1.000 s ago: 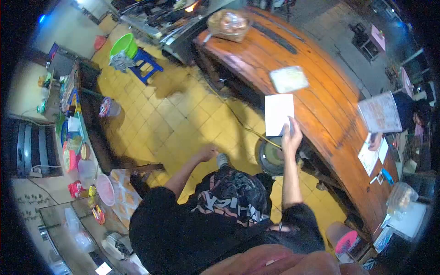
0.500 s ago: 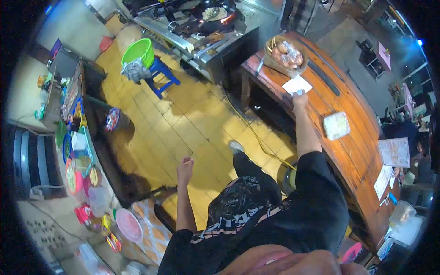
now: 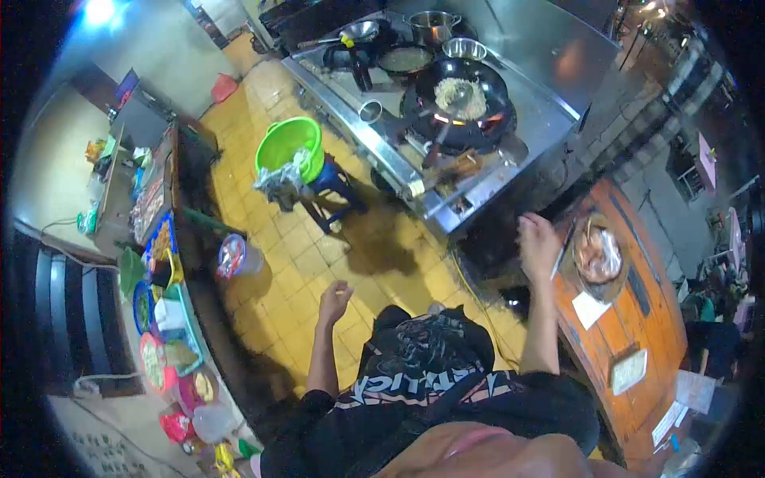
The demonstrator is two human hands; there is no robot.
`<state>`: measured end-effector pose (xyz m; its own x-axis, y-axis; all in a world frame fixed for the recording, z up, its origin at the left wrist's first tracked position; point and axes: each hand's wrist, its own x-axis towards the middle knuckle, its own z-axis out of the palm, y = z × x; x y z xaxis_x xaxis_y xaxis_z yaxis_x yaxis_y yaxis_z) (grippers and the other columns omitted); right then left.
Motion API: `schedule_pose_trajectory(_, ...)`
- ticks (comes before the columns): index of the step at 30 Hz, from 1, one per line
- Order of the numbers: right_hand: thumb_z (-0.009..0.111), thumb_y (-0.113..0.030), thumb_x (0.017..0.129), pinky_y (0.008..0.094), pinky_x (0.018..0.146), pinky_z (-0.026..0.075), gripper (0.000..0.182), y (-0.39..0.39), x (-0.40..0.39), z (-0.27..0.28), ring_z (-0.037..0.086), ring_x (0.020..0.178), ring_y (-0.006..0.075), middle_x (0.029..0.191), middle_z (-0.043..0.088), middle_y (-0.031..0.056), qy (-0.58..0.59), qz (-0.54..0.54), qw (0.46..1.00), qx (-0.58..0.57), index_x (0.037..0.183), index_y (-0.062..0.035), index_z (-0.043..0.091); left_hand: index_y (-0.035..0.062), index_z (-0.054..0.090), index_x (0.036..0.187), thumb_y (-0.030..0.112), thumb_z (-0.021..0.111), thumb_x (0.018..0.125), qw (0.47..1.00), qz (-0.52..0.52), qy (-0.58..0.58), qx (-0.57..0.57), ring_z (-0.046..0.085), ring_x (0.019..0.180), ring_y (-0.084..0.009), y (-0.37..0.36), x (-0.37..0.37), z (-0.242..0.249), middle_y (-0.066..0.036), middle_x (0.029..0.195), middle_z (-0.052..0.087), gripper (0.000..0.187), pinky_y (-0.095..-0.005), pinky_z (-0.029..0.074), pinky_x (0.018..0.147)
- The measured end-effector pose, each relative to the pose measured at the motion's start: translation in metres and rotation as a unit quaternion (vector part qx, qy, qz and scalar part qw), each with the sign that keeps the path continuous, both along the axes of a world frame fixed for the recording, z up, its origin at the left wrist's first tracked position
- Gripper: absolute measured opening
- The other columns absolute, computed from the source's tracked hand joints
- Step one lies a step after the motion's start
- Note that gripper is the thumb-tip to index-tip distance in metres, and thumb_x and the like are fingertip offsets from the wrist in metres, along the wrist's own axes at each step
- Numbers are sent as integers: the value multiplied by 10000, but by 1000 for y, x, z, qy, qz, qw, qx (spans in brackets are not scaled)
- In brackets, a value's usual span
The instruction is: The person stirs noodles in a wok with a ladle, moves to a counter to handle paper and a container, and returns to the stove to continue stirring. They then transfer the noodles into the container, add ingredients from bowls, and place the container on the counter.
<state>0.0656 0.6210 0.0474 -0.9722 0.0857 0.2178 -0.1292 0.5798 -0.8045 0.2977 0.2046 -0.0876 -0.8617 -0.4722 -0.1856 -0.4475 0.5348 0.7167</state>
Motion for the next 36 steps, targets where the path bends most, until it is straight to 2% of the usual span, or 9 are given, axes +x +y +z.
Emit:
schedule_pose_trajectory(8,521,-252,895,332,541,460,220,-267,-255,-146,580,661,171,701,565,73,-331,56,798,-500,857,-38,555,23,590,1049,259,647,839,982,-160,85,57,647,839,-234,-105,-255,14,-141,898,660,321,-338,499,741)
schedule_pose_trajectory(11,522,-182,836,451,691,489,217,-261,-249,-109,629,799,343,813,636,204,-22,-34,998,56,921,9,577,17,585,1050,267,649,834,973,-209,60,72,647,833,-247,-135,-340,37,-148,887,658,337,-336,498,732)
schedule_pose_trajectory(15,503,-140,836,480,795,478,394,-240,-261,-103,603,889,411,948,619,265,-109,-49,933,339,1197,17,480,-30,577,1024,288,654,821,964,-208,134,100,644,845,-282,-127,-426,0,-203,913,645,385,-351,494,724)
schedule_pose_trajectory(19,451,-81,824,489,888,448,539,-255,-228,-17,564,1017,414,1119,561,279,-179,33,921,344,1359,-41,386,-48,576,1012,309,641,829,907,-263,312,-107,640,861,-300,-107,-519,-22,-228,940,627,406,-369,493,737)
schedule_pose_trajectory(22,399,-129,895,506,764,505,488,-288,-221,36,633,897,398,972,626,266,-294,-50,876,378,1363,-4,348,-37,582,1029,326,659,816,921,-384,-36,55,630,805,-324,-85,-577,-33,-180,928,637,427,-405,493,735)
schedule_pose_trajectory(25,422,-134,887,500,689,519,503,-290,-256,-117,646,808,392,873,643,249,-224,-126,925,281,1372,-32,338,35,614,941,347,681,817,891,-373,-163,202,595,603,-207,-74,-605,-62,-74,702,619,342,-344,480,575)
schedule_pose_trajectory(27,434,-121,870,496,705,516,496,-279,-246,-76,639,803,396,862,637,256,-230,-79,926,290,1355,-40,366,68,617,827,313,667,830,700,-260,-317,585,570,559,-173,-70,-596,-36,-38,630,570,251,-306,473,524)
schedule_pose_trajectory(29,459,-97,838,487,738,511,486,-268,-222,6,626,794,402,840,626,269,-238,22,923,303,1321,-56,422,74,597,783,264,617,861,831,-196,-254,455,559,550,-147,-40,-574,-18,-31,653,579,206,-294,478,514)
schedule_pose_trajectory(36,578,-81,774,477,740,505,515,-265,-187,93,613,831,400,860,634,226,-290,-14,914,285,1277,-165,505,50,522,808,161,593,866,609,-177,-370,679,534,562,-149,-55,-550,110,-52,649,528,144,-267,461,514)
